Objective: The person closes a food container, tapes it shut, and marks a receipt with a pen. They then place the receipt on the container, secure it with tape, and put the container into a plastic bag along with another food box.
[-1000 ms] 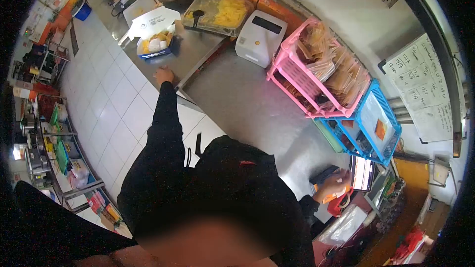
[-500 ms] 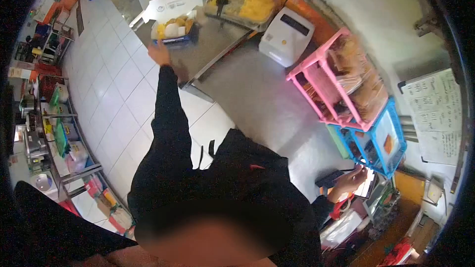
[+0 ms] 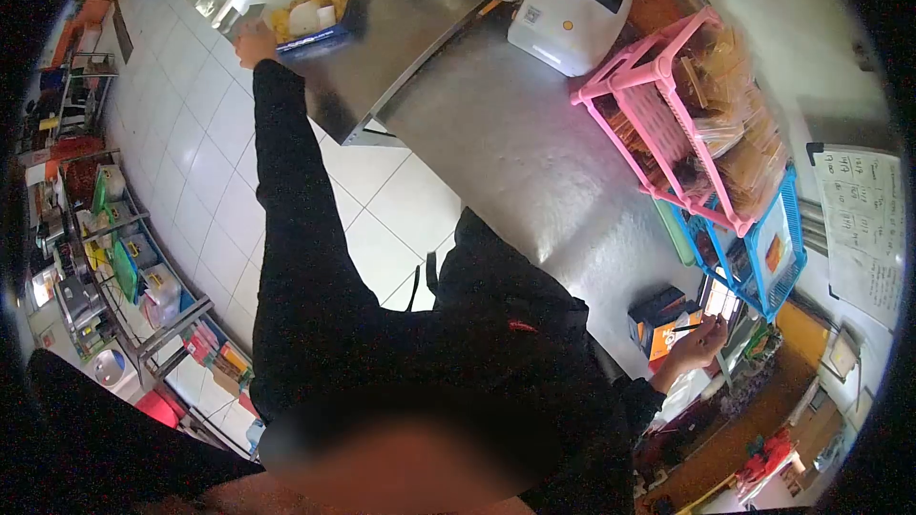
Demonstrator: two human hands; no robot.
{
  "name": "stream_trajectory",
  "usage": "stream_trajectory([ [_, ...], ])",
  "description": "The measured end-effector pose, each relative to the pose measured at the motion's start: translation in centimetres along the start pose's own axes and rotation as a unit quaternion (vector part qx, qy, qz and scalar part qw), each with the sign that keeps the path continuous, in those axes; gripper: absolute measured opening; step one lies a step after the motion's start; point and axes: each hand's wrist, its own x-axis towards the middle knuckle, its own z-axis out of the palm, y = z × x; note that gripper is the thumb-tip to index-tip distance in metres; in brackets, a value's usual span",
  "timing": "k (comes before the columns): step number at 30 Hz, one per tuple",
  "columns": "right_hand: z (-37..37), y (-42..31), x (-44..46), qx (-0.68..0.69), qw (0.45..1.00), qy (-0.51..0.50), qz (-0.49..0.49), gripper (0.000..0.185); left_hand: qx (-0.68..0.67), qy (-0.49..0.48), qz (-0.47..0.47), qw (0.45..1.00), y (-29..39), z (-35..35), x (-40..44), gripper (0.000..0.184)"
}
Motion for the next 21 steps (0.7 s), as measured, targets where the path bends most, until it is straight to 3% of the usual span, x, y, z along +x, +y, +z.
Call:
stream_trajectory([
  [2,0.1,0.2,0.0,-0.032,0.999,-0.021,0.0,0.021,-0.002,-0.336,0.023,0.941,-2.7,2.1,1.0,0.048],
  [6,1.0,-0.2,0.5,0.009,0.997,-0.069,0.017,0.023,0.037,-0.338,0.05,0.939,-3.0,3.4,-1.5,0.048],
  [8,1.7,-0.7,0.6,0.01,0.998,-0.062,-0.003,0.022,0.08,-0.402,0.083,0.909,-2.7,3.3,-3.3,0.046],
  [9,2.0,-0.5,0.7,0.02,0.997,-0.074,-0.003,0.022,0.14,-0.404,0.143,0.893,-2.2,3.3,-3.5,0.04],
  [12,2.8,-1.1,1.3,0.037,0.995,-0.091,-0.01,0.021,0.121,-0.389,0.126,0.905,0.6,-0.3,-4.8,0.033],
  [14,3.3,-1.6,1.2,0.041,0.995,-0.088,-0.012,0.021,0.154,-0.365,0.279,0.875,-1.7,0.6,-7.2,0.026],
  [15,3.5,-1.7,1.0,0.075,0.99,-0.106,0.053,0.022,0.183,-0.363,0.358,0.84,-1.5,-1.4,-8.5,0.025],
  [16,3.7,-1.5,1.0,0.108,0.98,-0.12,0.119,0.023,0.102,-0.345,0.257,0.897,-0.6,-3.6,-10.5,0.025],
  [17,4.5,0.1,0.6,0.08,0.985,-0.116,0.099,0.023,0.016,-0.323,0.151,0.934,0.5,-6.2,-12.9,0.025],
  [18,5.2,0.9,0.1,0.14,0.983,-0.089,0.074,0.022,-0.012,-0.29,0.186,0.939,1.0,-8.8,-15.3,0.029],
  [20,5.2,1.1,-0.1,0.165,0.974,-0.124,0.09,0.021,-0.087,-0.356,0.123,0.922,3.7,-15.4,-19.0,0.029],
  [21,5.5,2.0,-0.5,0.211,0.963,-0.13,0.105,0.021,-0.147,-0.31,0.141,0.929,3.6,-16.9,-22.5,0.029],
])
